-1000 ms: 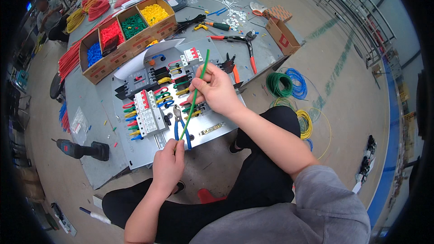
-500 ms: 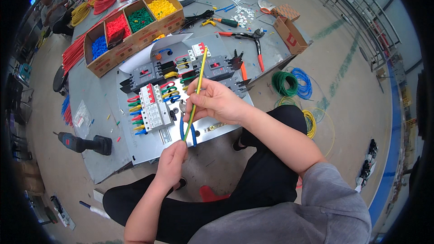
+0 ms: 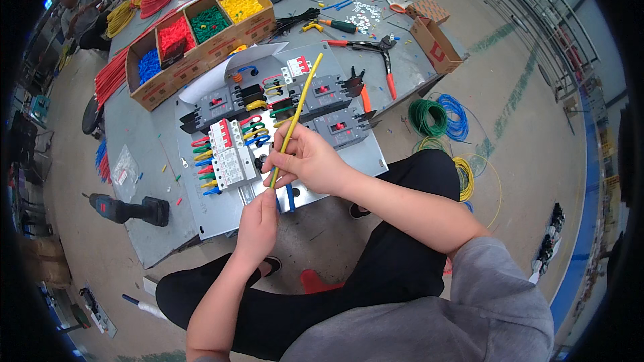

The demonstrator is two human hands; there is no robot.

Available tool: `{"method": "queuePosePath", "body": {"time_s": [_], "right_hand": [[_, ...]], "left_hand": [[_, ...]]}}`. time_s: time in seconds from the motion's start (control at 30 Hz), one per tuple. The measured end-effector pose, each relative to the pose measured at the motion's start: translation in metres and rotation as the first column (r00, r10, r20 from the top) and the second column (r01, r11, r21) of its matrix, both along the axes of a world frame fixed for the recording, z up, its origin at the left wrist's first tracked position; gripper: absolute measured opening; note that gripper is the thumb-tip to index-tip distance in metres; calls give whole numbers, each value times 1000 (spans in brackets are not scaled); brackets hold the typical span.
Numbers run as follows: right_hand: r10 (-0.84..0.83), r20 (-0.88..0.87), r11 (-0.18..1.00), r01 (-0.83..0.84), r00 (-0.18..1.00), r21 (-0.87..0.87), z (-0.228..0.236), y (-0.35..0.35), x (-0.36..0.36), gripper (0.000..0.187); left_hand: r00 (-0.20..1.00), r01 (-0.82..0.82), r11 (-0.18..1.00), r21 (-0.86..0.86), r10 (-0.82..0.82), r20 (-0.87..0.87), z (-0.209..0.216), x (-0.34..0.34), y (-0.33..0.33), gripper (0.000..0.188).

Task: The person sits at a workbench and strips the insulation from the ends of yellow and green electrical wires using pliers. They then measure the stripped wires with a tape measure and continue stripping additional wire ends.

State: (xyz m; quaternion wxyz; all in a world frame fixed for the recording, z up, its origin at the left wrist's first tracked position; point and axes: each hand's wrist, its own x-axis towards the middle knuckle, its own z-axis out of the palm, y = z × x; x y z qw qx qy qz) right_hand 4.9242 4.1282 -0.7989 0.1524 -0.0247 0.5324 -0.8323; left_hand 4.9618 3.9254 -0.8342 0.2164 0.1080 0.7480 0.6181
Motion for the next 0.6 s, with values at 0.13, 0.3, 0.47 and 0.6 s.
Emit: {"method": "queuePosePath", "body": {"time_s": [0.13, 0.3, 0.47, 0.6], "right_hand": [[51, -5, 999, -51, 999, -12, 6, 12, -6, 24], [-76, -47, 988, 69, 996, -140, 24, 46, -18, 26], [-208, -177, 978, 201, 962, -58, 14, 32, -10, 21], [-179, -183, 984, 178, 967, -21, 13, 32, -14, 22]], "left_hand": [[1000, -15, 999, -32, 15, 17, 8, 0, 2, 47], [999, 50, 985, -168, -52, -7, 26, 12, -3, 50], [999, 39, 990, -137, -40, -6, 21, 10, -1, 48], [1000, 25, 986, -167, -27, -7, 18, 8, -4, 47]]}}
